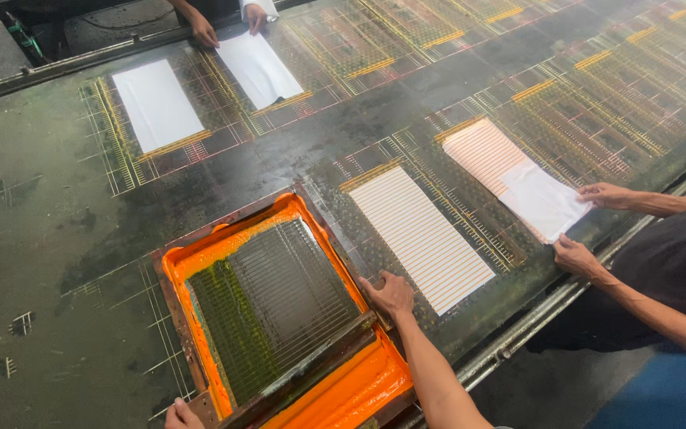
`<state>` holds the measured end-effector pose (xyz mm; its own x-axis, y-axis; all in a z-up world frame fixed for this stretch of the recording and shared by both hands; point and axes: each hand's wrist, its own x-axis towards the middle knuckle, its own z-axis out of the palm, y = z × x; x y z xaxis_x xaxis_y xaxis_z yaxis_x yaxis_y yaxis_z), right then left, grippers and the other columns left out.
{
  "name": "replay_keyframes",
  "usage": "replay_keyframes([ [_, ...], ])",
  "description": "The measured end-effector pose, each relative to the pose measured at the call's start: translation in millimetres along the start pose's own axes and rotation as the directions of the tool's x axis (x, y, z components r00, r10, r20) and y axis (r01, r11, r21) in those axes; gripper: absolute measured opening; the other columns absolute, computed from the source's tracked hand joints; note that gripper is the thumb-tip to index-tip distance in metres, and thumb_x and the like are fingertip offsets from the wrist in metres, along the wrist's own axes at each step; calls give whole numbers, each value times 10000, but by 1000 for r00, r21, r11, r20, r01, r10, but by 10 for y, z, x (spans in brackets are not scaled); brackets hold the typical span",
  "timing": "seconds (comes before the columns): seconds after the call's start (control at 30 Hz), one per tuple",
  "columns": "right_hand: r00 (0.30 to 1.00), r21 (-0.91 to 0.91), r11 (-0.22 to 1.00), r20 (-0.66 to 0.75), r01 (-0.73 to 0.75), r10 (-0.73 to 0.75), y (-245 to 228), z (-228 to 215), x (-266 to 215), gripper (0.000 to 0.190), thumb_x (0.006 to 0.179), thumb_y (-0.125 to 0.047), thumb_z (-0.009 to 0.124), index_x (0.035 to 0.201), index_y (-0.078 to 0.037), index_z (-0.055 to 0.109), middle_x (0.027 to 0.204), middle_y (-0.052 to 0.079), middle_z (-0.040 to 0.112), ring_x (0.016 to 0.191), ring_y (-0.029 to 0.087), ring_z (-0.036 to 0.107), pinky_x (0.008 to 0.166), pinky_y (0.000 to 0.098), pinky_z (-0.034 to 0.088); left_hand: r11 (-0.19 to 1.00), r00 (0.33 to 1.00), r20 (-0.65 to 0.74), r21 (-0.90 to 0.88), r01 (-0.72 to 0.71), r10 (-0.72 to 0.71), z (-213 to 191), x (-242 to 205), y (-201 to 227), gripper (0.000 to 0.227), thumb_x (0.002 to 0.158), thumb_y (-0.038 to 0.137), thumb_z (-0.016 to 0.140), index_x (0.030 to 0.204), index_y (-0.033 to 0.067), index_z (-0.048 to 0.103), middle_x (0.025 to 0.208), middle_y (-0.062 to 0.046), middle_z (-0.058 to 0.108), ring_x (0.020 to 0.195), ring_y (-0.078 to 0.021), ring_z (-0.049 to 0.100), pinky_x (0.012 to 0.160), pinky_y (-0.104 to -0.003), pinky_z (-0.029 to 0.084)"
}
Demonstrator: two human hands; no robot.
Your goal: The person uses a squeegee to pull green ink across a screen printing frame, transferring the design onto white paper sheets placed on a large table. Another person assists by placing fresh sheets and removing printed ones.
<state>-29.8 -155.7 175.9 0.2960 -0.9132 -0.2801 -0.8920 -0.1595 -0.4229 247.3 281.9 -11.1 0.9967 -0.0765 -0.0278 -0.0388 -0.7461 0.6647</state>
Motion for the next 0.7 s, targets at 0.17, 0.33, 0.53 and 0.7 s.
replay_keyframes([
  [0.17, 1000, -3, 1000, -2, 15, -15, 12, 4, -11, 641, 798, -792, 496, 618, -181, 427, 514, -19, 434, 477, 138, 469, 498, 336, 507, 982, 1000, -5, 190, -22, 24, -159, -85, 177, 523, 1192, 331, 474, 739, 73, 520, 560, -126, 368, 483, -270, 351, 550, -406, 284],
  [0.33, 1000, 6, 1000, 14, -4, 4, -24, -42, -32, 621, 778, -787, 521, 642, -181, 501, 541, -13, 525, 510, 155, 546, 505, 343, 531, 1000, 1000, -18, -15, -22, 22, -36, -39, 68, 532, 1155, 279, 472, 692, 29, 396, 590, -119, 291, 539, -255, 292, 570, -427, 246],
  [0.53, 1000, 8, 1000, 13, -21, 21, -50, -54, -34, 621, 775, -785, 526, 628, -182, 510, 523, -9, 539, 507, 158, 569, 485, 330, 527, 1000, 1000, -8, -6, 1, -1, 38, 1, -6, 520, 1160, 287, 448, 696, 57, 395, 567, -75, 292, 519, -193, 280, 533, -391, 229],
  [0.7, 999, -13, 999, 1, -36, 36, -22, -11, 3, 625, 753, -800, 517, 660, -185, 567, 597, -1, 616, 591, 192, 632, 578, 401, 554, 994, 1000, 2, -101, 27, -27, 31, -25, 71, 512, 1149, 267, 454, 690, 64, 353, 596, -54, 259, 528, -176, 256, 533, -389, 210],
])
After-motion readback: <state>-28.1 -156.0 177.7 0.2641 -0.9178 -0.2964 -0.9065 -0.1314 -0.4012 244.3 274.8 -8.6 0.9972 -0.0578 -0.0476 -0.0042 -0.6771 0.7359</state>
